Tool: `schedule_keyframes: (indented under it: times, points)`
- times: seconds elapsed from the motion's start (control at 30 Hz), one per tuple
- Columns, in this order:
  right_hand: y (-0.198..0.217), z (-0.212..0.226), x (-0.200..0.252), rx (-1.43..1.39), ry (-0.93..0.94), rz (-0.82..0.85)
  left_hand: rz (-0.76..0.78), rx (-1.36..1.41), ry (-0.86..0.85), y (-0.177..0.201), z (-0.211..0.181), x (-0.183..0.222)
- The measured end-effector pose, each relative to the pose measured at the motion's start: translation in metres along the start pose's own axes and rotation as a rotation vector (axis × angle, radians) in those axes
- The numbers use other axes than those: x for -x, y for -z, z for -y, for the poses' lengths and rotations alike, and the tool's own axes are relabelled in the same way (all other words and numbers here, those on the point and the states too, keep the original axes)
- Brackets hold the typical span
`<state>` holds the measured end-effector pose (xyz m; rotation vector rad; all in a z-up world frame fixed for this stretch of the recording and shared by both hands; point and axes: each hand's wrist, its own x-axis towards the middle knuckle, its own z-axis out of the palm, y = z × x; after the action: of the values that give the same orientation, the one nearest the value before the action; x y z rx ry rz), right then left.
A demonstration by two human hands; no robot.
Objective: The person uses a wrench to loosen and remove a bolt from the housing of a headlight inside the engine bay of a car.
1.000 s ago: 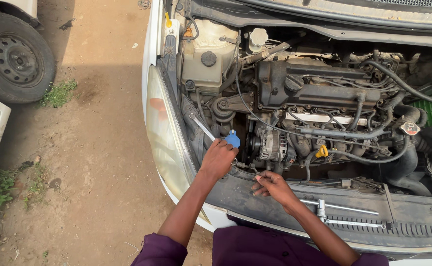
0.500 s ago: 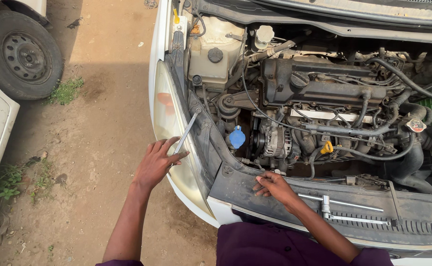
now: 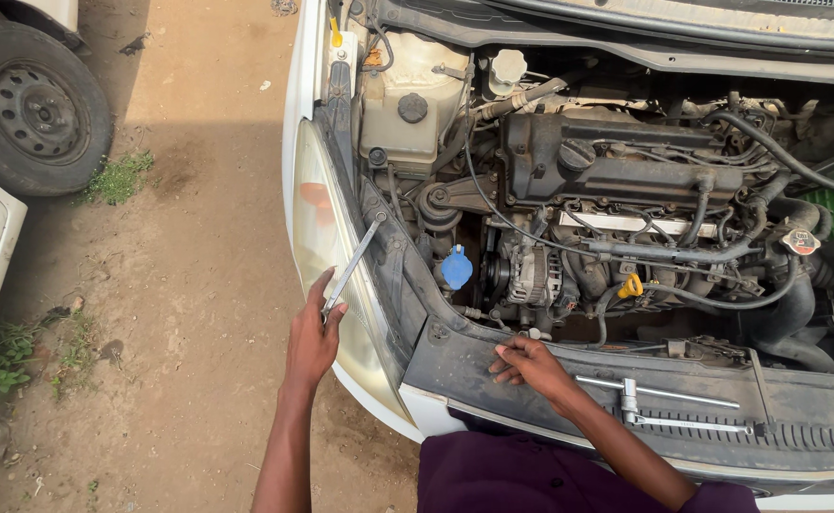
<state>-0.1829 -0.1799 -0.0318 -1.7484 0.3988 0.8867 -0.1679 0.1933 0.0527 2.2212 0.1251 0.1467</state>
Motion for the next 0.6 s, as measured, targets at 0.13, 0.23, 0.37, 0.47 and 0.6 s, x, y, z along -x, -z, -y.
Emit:
schedule_keyframes:
  times: [0.13,0.23,0.37,0.47,0.6]
  points:
    - [0.001,-0.002,-0.001,0.022,-0.026,-0.002,0.035,-0.181,0.171,0.005,0.004,-0.01]
    - [0.004,-0.003,-0.003,0.008,-0.024,-0.006,0.024,-0.238,0.14,0.009,0.005,-0.016]
    - [0.011,-0.013,-0.005,0.032,-0.004,0.0,0.041,-0.264,0.196,0.012,0.0,-0.018]
    - [0.014,-0.013,-0.005,0.005,-0.032,-0.003,-0.031,-0.255,0.138,0.009,-0.004,-0.017]
    - [0.014,-0.012,-0.009,0.007,-0.015,-0.003,-0.033,-0.231,0.278,-0.01,-0.008,-0.008]
